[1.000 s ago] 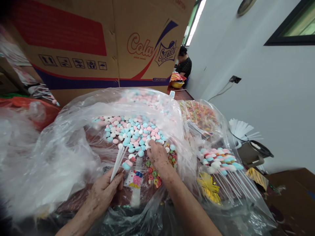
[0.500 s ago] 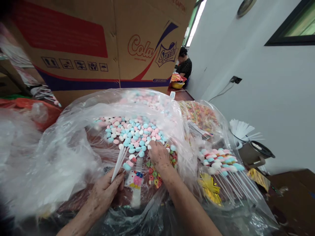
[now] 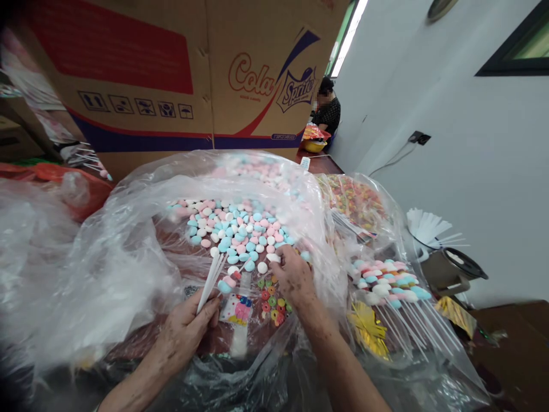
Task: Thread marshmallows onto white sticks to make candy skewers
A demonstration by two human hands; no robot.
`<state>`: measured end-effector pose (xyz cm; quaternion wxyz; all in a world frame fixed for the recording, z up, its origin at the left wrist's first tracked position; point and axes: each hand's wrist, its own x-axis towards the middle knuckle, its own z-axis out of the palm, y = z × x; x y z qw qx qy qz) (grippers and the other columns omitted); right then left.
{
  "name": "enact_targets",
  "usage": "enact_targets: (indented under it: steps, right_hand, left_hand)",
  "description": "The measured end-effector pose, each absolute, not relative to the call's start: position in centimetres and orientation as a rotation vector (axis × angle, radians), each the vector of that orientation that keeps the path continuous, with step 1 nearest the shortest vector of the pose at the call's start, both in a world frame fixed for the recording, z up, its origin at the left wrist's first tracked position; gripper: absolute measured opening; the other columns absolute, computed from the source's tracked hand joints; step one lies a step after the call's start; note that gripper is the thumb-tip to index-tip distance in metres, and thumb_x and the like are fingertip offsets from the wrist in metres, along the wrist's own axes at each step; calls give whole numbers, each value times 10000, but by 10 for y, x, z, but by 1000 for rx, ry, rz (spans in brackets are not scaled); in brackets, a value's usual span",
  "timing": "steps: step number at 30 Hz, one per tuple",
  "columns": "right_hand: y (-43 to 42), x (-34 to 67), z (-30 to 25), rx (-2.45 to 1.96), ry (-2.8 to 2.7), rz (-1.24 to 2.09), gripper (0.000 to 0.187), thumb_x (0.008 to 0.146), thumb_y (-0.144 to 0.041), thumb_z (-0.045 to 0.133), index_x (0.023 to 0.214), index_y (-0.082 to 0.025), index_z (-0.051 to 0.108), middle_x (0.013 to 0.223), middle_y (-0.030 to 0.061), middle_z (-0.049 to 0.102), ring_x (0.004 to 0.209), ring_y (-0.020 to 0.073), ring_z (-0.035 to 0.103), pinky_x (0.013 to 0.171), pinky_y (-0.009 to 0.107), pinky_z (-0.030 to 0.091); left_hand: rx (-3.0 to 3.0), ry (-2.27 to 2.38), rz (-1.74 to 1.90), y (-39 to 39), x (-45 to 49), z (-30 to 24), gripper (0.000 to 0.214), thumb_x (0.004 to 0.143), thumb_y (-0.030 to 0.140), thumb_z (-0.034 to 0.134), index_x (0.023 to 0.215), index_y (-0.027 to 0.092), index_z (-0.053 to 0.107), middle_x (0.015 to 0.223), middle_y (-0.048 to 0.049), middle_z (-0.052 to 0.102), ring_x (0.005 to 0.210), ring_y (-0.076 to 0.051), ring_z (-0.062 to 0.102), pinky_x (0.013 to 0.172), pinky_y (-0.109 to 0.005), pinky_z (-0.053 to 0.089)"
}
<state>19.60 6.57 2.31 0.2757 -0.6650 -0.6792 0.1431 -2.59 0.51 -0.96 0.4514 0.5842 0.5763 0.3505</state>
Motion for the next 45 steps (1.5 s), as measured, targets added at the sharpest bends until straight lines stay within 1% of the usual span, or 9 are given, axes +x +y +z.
enact_targets:
  steps: [4,8,13,15,18,21,24,40,45]
  right_hand:
    - [71,191,20,-1801,-2011,306,18,818,-215,533,826,-210,548,772,13,613,714,180,553,656,272,373]
    - [71,179,13,-1753,-2294,140,140,822,-104,491,880,-191,585,929,79,659,874,217,578,758,297,401]
    - [70,172,13,-1767,-2337,78,196,813,-62,485,900,-186,610,939,108,684,923,233,586,770,302,412]
    - [71,174,15,-1773,-2165,199,157,793,-82,507,851,-192,603,872,83,683,848,219,594,730,300,414]
    - [73,179,17,-1638,-1665,688,40,781,-223,588,816,-207,578,702,2,636,631,166,568,601,273,401]
    - [74,183,22,-1329,-1204,1170,227,690,-345,714,806,-206,578,644,-32,623,523,129,537,526,253,403]
    - [73,181,26,-1160,-1015,1379,289,610,-318,790,798,-192,611,697,-11,669,559,126,574,545,253,451]
    - [73,178,25,-1159,-1080,1336,285,614,-328,811,828,-183,691,705,0,703,572,126,596,560,249,475]
    - [74,179,20,-1165,-1174,1249,295,626,-332,809,868,-186,724,736,10,720,662,152,639,633,273,497]
  left_hand:
    - [1442,1422,870,5,-26,-7,305,891,430,449,693,227,560,557,46,554,541,-171,504,588,-271,415]
    - [1453,1423,872,5,-26,-4,325,875,430,453,634,230,539,523,47,530,510,-166,490,573,-271,420]
    - [1470,1426,895,5,-26,-6,313,885,417,461,666,223,574,536,42,564,527,-172,528,569,-266,440]
    - [1491,1419,901,4,-26,-5,311,894,412,460,697,220,604,533,41,568,536,-178,540,582,-270,452]
    - [1540,1391,904,3,-26,-4,303,900,393,460,782,210,671,534,36,571,550,-192,554,610,-281,469]
    - [1578,1365,897,3,-25,-3,316,914,375,447,920,206,714,541,35,578,548,-196,561,632,-284,480]
    - [1595,1370,889,4,-24,-2,334,922,361,437,948,203,731,533,35,568,539,-194,561,653,-284,490]
    - [1582,1388,869,4,-24,2,393,914,370,417,1072,198,734,535,36,555,529,-201,540,704,-300,509]
    - [1629,1376,919,5,-24,3,364,899,357,430,1000,227,755,548,24,600,558,-207,575,674,-285,514]
